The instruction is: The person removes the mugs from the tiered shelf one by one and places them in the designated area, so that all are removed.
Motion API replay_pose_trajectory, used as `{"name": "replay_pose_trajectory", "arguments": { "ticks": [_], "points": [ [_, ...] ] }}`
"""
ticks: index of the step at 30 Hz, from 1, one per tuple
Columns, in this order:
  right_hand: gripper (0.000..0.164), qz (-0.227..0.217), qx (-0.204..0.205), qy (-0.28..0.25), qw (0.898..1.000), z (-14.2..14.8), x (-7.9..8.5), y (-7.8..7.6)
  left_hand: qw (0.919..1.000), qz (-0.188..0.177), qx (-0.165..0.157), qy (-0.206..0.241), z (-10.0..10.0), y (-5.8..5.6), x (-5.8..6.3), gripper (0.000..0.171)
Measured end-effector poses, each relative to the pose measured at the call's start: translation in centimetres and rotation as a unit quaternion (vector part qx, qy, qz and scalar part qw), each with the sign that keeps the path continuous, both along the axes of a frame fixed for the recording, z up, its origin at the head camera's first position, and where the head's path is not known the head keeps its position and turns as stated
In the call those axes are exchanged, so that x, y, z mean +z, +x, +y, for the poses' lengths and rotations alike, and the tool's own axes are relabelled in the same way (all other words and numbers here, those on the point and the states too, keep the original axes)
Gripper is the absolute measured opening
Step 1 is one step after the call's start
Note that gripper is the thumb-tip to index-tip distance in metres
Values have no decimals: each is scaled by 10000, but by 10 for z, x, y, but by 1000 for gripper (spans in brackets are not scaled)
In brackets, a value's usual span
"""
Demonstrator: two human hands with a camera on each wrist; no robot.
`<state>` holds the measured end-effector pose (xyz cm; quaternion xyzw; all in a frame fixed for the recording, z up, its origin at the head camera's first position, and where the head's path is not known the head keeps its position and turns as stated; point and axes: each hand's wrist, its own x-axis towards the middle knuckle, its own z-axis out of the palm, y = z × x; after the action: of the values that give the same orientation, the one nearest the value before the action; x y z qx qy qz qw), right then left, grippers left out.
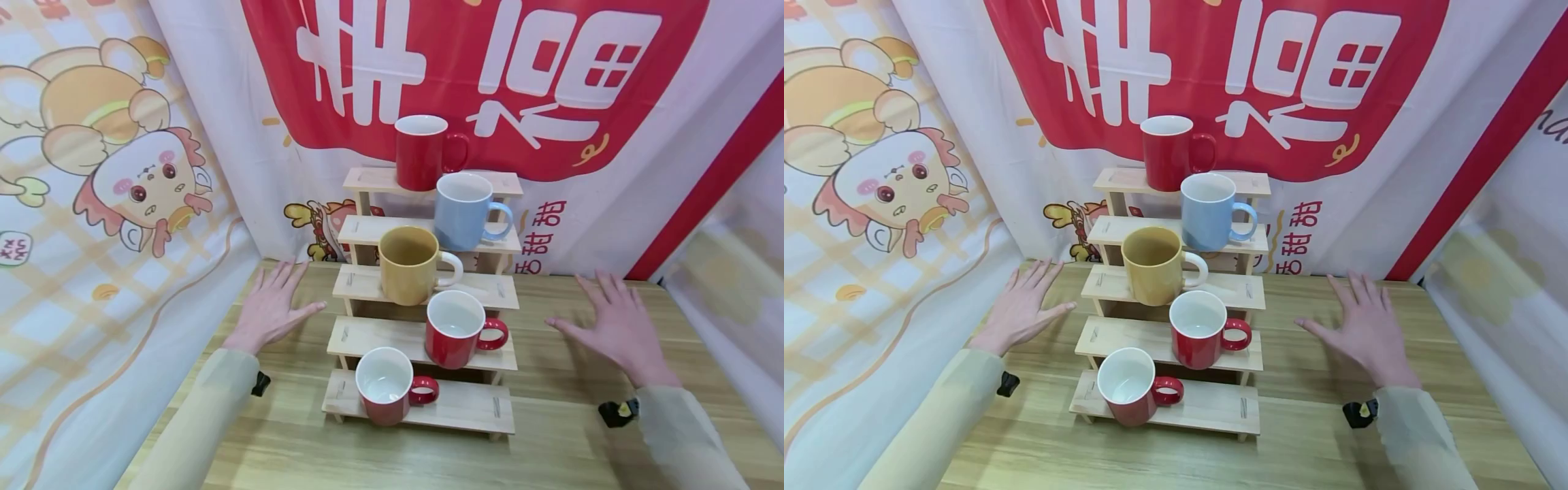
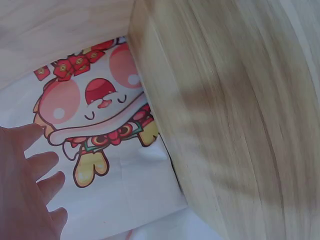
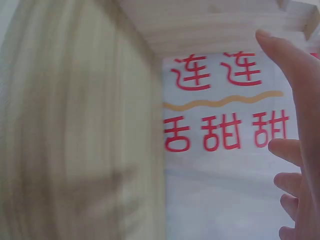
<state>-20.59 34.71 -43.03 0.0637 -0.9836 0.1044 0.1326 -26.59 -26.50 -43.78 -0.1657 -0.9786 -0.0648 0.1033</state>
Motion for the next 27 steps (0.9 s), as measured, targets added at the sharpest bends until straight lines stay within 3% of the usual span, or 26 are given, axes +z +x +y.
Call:
{"name": "replay_pose_trajectory", "arguments": {
  "ticks": [9, 13, 19, 23, 27],
  "points": [
    [102, 408, -121, -703, 9966, -18, 35, 1, 9934, -419, -117, 1061, 12, 12, 6, 94],
    [97, 415, -262, -1371, 9893, -31, 50, 6, 9819, -784, 4, 1721, 19, 20, 9, 94],
    [80, 765, -157, -2576, 9631, -48, 72, 14, 9614, -1213, 303, 2449, 28, 32, 6, 103],
    [72, 899, -116, -3012, 9492, -57, 86, 14, 9490, -1424, 348, 2790, 33, 39, -1, 105],
    [67, 939, -38, -3188, 9432, -65, 98, 12, 9386, -1663, 395, 2997, 37, 47, -10, 103]
  ]
}}
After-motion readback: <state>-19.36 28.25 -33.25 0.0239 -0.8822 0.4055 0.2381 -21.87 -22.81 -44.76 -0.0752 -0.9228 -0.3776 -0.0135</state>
